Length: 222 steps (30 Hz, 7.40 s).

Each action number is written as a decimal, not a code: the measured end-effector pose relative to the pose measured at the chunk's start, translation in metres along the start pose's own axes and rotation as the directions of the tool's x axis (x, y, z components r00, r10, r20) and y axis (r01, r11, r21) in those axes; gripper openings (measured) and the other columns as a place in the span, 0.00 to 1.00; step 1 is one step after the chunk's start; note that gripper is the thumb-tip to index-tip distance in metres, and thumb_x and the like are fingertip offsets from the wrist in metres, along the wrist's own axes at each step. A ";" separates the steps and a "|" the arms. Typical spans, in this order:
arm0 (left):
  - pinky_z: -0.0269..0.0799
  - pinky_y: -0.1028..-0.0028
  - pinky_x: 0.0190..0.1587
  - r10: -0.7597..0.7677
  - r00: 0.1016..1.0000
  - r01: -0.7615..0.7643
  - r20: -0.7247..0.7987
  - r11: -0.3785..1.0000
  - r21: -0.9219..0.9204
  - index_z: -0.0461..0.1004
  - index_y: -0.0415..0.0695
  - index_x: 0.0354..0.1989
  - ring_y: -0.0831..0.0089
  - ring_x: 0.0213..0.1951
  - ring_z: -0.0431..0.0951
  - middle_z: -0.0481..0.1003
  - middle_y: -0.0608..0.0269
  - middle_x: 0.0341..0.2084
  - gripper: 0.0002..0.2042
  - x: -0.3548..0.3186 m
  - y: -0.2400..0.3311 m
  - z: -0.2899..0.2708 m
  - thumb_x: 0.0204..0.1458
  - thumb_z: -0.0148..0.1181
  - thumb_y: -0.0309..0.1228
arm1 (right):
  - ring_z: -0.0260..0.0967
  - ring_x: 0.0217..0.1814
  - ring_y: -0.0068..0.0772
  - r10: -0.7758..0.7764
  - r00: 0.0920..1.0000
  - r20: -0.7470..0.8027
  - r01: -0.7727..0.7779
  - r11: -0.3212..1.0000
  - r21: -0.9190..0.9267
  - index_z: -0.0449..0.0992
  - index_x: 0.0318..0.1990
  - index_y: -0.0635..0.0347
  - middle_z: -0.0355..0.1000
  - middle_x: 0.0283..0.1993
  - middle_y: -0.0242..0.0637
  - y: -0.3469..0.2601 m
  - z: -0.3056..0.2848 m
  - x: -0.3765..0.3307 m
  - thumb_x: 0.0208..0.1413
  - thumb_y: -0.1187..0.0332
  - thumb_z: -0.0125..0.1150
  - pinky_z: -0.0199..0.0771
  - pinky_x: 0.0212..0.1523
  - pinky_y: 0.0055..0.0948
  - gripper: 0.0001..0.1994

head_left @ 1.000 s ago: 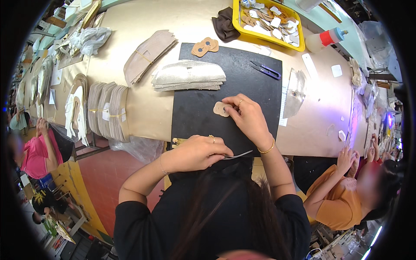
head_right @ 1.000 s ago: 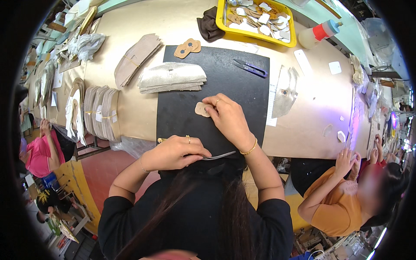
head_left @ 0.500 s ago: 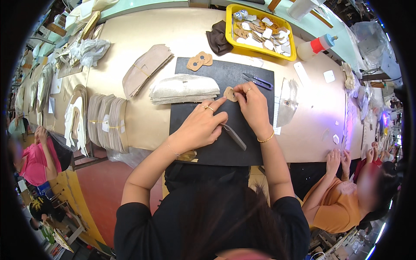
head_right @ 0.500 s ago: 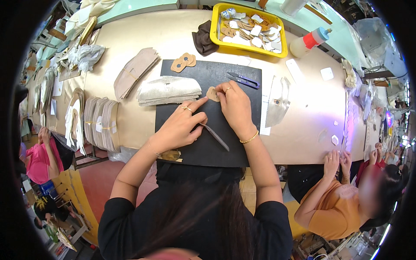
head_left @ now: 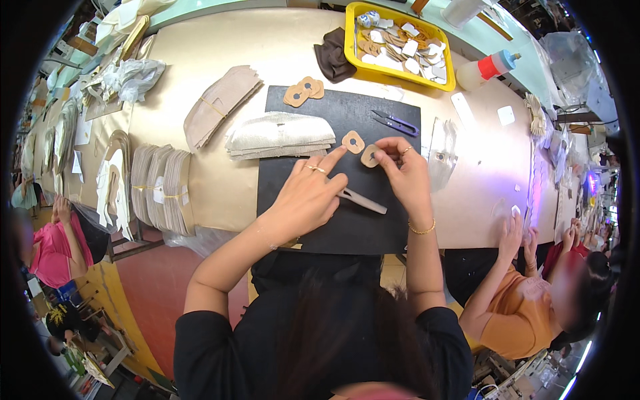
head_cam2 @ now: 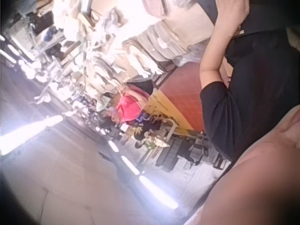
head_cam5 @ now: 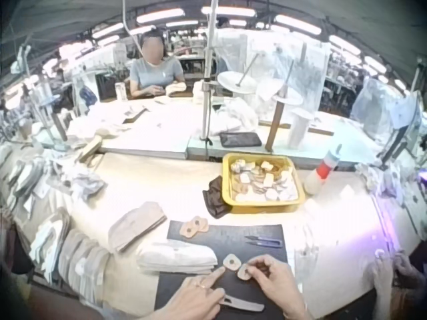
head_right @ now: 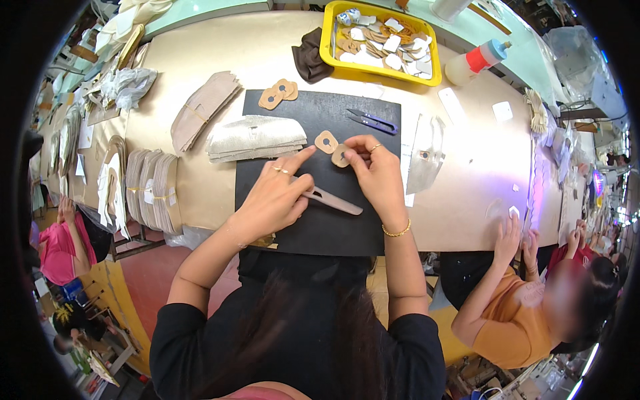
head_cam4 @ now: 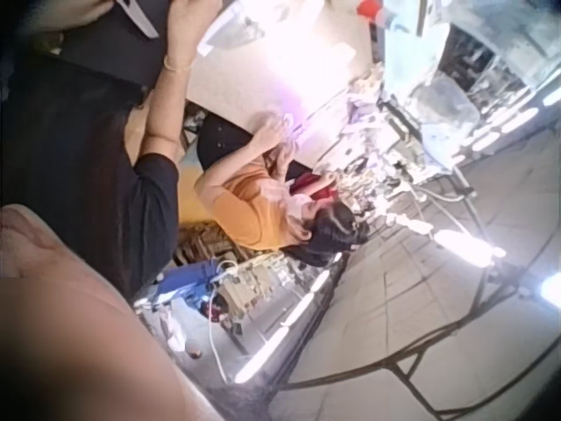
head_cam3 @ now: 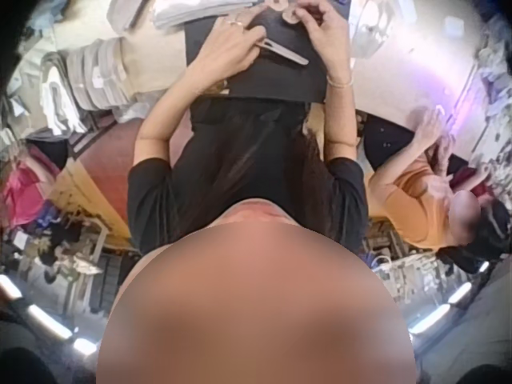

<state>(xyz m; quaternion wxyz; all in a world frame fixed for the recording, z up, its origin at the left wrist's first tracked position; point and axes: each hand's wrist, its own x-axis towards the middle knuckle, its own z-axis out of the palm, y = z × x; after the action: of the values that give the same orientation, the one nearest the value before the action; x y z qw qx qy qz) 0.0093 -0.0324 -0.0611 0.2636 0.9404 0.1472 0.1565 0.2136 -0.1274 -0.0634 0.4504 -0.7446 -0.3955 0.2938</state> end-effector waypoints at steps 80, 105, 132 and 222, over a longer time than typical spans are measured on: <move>0.72 0.81 0.22 -0.602 0.710 0.677 0.365 0.442 -0.588 0.81 0.38 0.50 0.82 0.20 0.77 0.75 0.65 0.34 0.15 -0.031 -0.013 -0.007 0.55 0.71 0.28 | 0.75 0.33 0.19 0.101 0.975 0.199 -0.097 0.995 -0.033 0.83 0.47 0.64 0.78 0.39 0.33 0.008 0.026 -0.064 0.59 0.73 0.67 0.79 0.28 0.20 0.10; 0.73 0.81 0.23 -0.598 0.721 0.667 0.351 0.463 -0.583 0.81 0.36 0.49 0.81 0.21 0.77 0.77 0.62 0.37 0.15 -0.032 -0.012 -0.007 0.55 0.71 0.28 | 0.75 0.34 0.18 0.180 0.959 0.220 -0.189 0.982 0.022 0.83 0.47 0.64 0.77 0.41 0.33 0.003 0.026 -0.062 0.59 0.73 0.67 0.80 0.28 0.20 0.10; 0.70 0.57 0.49 -0.009 0.994 0.032 -0.113 0.979 0.203 0.80 0.47 0.46 0.57 0.48 0.74 0.74 0.58 0.45 0.15 -0.051 -0.003 0.010 0.48 0.66 0.29 | 0.64 0.56 0.38 -0.329 0.911 0.248 0.410 0.672 -0.616 0.82 0.54 0.40 0.71 0.53 0.31 -0.007 0.043 -0.075 0.49 0.76 0.65 0.60 0.55 0.40 0.24; 0.36 0.46 0.76 -0.193 0.819 0.398 0.541 0.869 -0.293 0.73 0.43 0.25 0.51 0.78 0.43 0.56 0.54 0.75 0.10 -0.043 -0.071 -0.101 0.42 0.72 0.24 | 0.75 0.35 0.28 0.004 0.999 0.054 0.000 0.998 -0.069 0.80 0.43 0.67 0.77 0.38 0.37 -0.005 0.015 -0.047 0.59 0.76 0.64 0.75 0.41 0.26 0.06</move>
<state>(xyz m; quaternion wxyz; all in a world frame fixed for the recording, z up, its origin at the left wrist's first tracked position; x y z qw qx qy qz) -0.0815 0.0554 -0.0267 0.4968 0.8406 0.1873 -0.1072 0.1761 -0.1592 -0.0616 0.4133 -0.7519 -0.4167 0.3004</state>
